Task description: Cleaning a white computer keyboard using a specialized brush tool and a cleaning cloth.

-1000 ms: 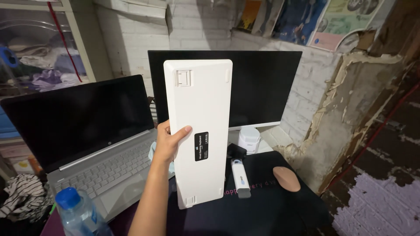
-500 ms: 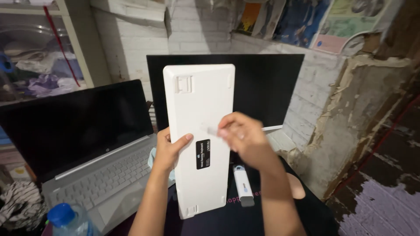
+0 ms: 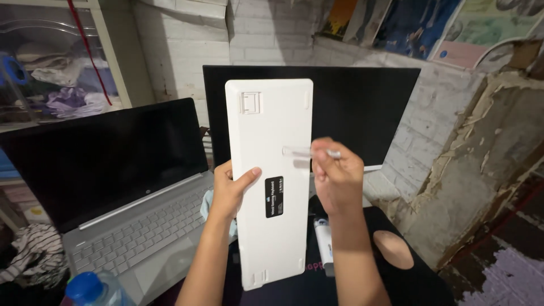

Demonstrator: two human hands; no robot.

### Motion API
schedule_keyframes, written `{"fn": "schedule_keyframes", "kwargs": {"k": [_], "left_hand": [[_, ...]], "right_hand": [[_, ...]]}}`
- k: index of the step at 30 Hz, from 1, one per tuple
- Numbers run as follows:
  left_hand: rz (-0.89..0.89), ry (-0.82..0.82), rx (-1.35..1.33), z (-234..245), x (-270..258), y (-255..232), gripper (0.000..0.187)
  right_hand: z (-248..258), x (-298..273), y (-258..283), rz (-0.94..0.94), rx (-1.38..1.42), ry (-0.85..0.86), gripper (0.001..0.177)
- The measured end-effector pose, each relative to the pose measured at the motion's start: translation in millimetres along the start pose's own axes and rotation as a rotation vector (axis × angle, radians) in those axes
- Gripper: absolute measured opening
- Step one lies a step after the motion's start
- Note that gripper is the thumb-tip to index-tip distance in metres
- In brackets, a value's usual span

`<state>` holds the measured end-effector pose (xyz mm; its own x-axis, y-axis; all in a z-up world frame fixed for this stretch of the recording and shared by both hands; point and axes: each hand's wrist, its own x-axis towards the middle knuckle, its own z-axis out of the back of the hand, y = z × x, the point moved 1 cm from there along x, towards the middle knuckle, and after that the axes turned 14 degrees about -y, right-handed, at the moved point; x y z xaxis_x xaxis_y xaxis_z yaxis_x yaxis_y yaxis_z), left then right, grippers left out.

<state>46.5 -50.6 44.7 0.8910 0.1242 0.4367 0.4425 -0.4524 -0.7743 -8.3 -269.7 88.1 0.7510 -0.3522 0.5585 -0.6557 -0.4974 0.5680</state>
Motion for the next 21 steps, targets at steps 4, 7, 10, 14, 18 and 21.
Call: {"fn": "schedule_keyframes", "kwargs": {"k": [4, 7, 10, 14, 18, 21], "left_hand": [[-0.012, 0.044, -0.011, -1, -4, -3, 0.034], [-0.021, 0.033, 0.105, -1, -13, -11, 0.034], [-0.011, 0.087, 0.112, -3, -21, -17, 0.037], [0.004, 0.115, 0.086, -4, -34, -24, 0.045], [0.032, 0.112, 0.124, -7, -41, -34, 0.048], [0.039, 0.127, 0.095, -3, -36, -28, 0.050]], "right_hand": [[-19, -5, 10, -0.037, 0.035, 0.005, 0.018], [-18, -14, 15, -0.063, 0.048, 0.028, 0.024], [-28, -25, 29, -0.019, 0.028, 0.103, 0.029], [-54, -44, 48, 0.075, -0.089, 0.148, 0.033], [-66, -58, 52, 0.002, -0.059, 0.155, 0.034], [-61, -64, 46, -0.063, -0.024, 0.159, 0.039]]}}
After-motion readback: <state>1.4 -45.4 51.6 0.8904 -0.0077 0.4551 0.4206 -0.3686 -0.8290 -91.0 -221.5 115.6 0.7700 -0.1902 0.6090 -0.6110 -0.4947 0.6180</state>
